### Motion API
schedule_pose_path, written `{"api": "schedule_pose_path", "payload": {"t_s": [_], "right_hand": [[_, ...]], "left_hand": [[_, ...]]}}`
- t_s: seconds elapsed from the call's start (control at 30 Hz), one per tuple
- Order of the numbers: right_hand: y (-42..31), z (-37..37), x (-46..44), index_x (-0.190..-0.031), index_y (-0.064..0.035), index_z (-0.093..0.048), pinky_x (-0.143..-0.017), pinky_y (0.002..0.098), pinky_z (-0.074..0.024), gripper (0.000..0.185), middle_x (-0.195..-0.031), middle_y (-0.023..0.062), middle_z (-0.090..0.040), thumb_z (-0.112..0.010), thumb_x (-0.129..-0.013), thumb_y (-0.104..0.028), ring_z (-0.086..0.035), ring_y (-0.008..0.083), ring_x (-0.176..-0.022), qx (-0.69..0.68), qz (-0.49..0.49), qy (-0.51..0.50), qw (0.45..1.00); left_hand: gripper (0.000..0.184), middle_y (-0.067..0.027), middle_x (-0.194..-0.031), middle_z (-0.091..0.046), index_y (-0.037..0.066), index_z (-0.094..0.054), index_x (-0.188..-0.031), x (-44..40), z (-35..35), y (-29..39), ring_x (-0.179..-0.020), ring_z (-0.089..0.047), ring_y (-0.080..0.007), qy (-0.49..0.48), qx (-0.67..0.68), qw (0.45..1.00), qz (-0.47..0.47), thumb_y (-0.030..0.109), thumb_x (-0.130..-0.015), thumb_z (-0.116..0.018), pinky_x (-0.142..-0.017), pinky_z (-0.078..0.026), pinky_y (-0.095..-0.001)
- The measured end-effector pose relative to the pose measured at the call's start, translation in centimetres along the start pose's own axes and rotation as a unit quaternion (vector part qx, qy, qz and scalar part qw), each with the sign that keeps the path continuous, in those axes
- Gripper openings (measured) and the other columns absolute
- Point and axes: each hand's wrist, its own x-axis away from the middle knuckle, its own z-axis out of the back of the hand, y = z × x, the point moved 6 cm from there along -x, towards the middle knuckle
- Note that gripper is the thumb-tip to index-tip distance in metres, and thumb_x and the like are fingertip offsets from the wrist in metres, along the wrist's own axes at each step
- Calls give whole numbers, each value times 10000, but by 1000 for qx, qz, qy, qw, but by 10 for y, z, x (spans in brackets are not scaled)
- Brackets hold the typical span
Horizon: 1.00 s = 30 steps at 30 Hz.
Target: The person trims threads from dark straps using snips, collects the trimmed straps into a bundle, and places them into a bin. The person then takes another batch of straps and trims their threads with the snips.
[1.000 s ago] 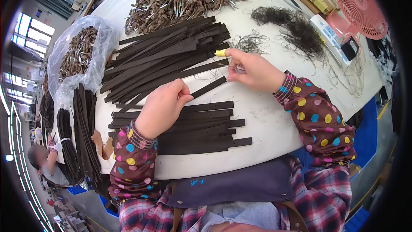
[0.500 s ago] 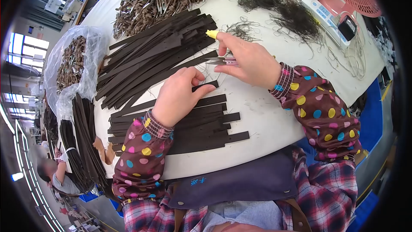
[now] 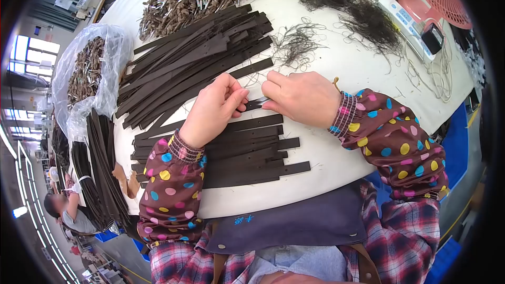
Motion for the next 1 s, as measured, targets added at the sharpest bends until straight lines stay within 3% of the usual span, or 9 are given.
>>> {"api": "schedule_pose_path", "payload": {"t_s": [0.37, 0.47, 0.57, 0.6, 0.67, 0.77, 0.9, 0.93, 1.0], "right_hand": [[-11, 1, -6, -874, -95, -489, -522, 356, -487, 264, -826, 41, -502, -671, -865, -286, -604, 211, -632, 38, 46, 24, 998], [-10, 3, -7, -887, -90, -498, -531, 362, -490, 265, -819, 34, -515, -675, -859, -285, -603, 221, -629, 31, 36, 27, 999], [10, 3, -7, -940, -73, -520, -584, 360, -510, 290, -890, 34, -563, -687, -855, -294, -630, 246, -698, -10, -47, 32, 998], [17, 4, -8, -969, -70, -530, -606, 361, -514, 303, -912, 43, -577, -693, -851, -297, -637, 256, -730, -48, -72, 44, 995], [32, 8, -8, -1027, -64, -550, -649, 362, -522, 339, -956, 60, -604, -706, -844, -304, -650, 274, -794, -121, -122, 70, 983], [20, 4, -7, -1095, -65, -568, -682, 360, -521, 397, -996, 99, -617, -729, -827, -308, -653, 280, -871, -140, -47, 50, 988], [21, 4, -8, -1123, -98, -585, -647, 373, -518, 328, -816, 82, -644, -713, -832, -180, -656, 302, -757, -169, -35, -40, 984], [25, 8, -7, -1095, -97, -592, -609, 373, -495, 254, -730, 88, -628, -660, -850, -98, -630, 313, -671, -165, -14, -1, 986], [33, 19, -5, -1080, -83, -590, -593, 372, -473, 226, -733, 106, -621, -634, -858, -78, -611, 314, -649, -184, -40, -2, 982]], "left_hand": [[184, -68, -754, -636, -5, -508, -911, 0, -3, 3, -671, -622, -120, 14, -46, 999, -24, 151, -972, -584, -586, -516, -268], [190, -82, -742, -633, 10, -507, -937, -2, 0, -2, -651, -628, -161, 48, -7, 999, -2, 179, -972, -587, -594, -514, -296], [219, -110, -786, -639, 27, -512, -965, -2, 15, 1, -696, -646, -239, 118, -137, 983, -26, 229, -969, -596, -651, -517, -336], [264, -118, -851, -635, 48, -534, -969, 3, 19, 8, -781, -643, -304, 148, -190, 966, -89, 287, -933, -642, -707, -508, -384], [278, -110, -877, -629, 59, -548, -969, 13, 13, 14, -816, -638, -315, 86, -272, 948, -138, 296, -900, -675, -712, -502, -398], [271, -98, -865, -610, 75, -563, -945, 16, 4, 16, -811, -627, -321, 20, -327, 934, -145, 254, -829, -731, -695, -494, -410], [243, -98, -852, -604, 63, -554, -913, 17, 6, 21, -784, -621, -320, 24, -329, 937, -112, 176, -804, -739, -665, -492, -399], [239, -97, -850, -603, 59, -551, -904, 18, 6, 22, -776, -620, -320, 35, -328, 938, -106, 158, -797, -740, -656, -491, -398], [242, -90, -846, -609, 54, -546, -894, 20, 3, 20, -750, -620, -302, 30, -310, 943, -117, 154, -800, -746, -639, -489, -385]]}}
